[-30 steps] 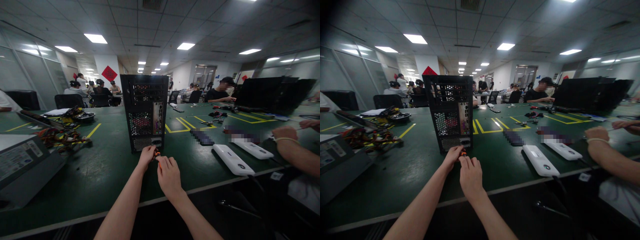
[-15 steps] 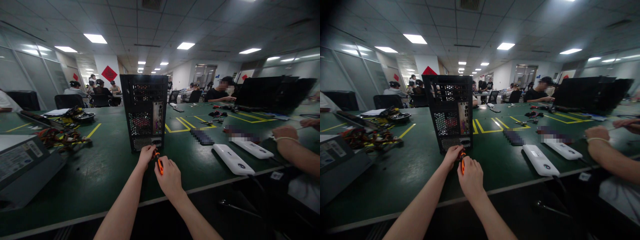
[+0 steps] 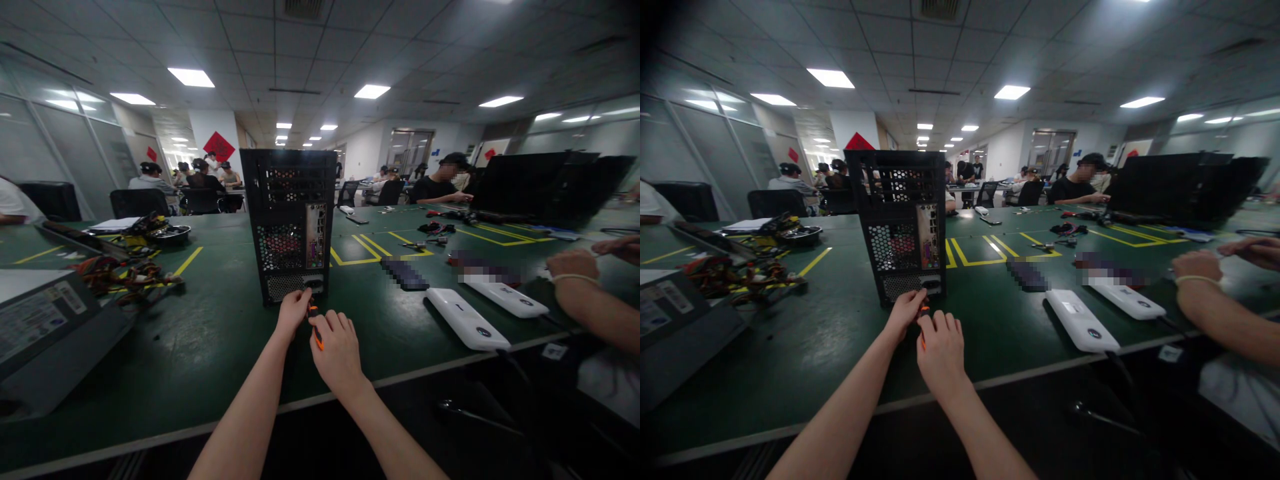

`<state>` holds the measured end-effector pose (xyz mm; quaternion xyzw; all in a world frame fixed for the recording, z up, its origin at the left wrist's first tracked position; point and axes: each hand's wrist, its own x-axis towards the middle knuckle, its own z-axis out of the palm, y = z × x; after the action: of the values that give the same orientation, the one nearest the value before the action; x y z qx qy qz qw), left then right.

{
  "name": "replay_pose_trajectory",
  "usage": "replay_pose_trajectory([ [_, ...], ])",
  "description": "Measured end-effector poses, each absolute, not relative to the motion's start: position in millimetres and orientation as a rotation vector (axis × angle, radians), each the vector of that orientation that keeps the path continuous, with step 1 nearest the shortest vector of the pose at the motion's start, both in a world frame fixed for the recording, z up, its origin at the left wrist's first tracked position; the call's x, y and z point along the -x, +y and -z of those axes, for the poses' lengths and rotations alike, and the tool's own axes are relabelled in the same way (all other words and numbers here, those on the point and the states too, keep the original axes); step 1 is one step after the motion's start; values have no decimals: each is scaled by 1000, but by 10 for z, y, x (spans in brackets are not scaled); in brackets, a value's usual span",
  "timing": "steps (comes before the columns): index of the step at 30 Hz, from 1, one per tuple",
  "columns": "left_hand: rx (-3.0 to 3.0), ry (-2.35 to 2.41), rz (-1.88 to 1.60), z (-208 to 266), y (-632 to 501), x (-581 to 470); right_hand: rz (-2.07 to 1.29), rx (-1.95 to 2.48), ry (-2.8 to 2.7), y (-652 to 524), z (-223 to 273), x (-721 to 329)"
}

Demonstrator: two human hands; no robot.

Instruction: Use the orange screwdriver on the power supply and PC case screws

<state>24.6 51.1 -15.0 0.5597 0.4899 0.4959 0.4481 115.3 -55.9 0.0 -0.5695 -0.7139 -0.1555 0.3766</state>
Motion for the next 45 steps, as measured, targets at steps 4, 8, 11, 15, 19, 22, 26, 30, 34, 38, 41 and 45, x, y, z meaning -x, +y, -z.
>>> replay_pose_trajectory([
  [4, -1450, 1239, -1254, 129, 511, -230, 364, 1446, -1837, -558, -33, -1148],
  [8, -1305, 1167, -1231, 93, 501, -253, 260, 1436, -1781, -565, -25, -1132],
  [11, -1208, 1132, -1234, 91, 488, -275, 302, 1427, -1803, -561, 5, -1137],
  [15, -1236, 1112, -1202, 107, 478, -269, 394, 1421, -1834, -546, 21, -1157],
  [19, -1353, 1196, -1250, 101, 485, -238, 363, 1425, -1847, -544, -16, -1153],
  [22, -1338, 1205, -1248, 65, 477, -237, 264, 1434, -1792, -556, -37, -1138],
  [26, -1229, 1172, -1248, 28, 447, -269, 218, 1434, -1766, -569, -14, -1138],
  [30, -1237, 1143, -1222, 67, 447, -275, 344, 1427, -1832, -565, 13, -1156],
  [34, -1425, 1266, -1261, 132, 502, -238, 365, 1419, -1850, -555, 0, -1153],
  [38, -1446, 1254, -1253, 136, 543, -225, 284, 1438, -1817, -562, -19, -1130],
  [41, -1302, 1191, -1232, 118, 526, -254, 179, 1457, -1799, -575, -8, -1127],
  [45, -1273, 1149, -1228, 119, 488, -280, 274, 1455, -1860, -577, 11, -1151],
])
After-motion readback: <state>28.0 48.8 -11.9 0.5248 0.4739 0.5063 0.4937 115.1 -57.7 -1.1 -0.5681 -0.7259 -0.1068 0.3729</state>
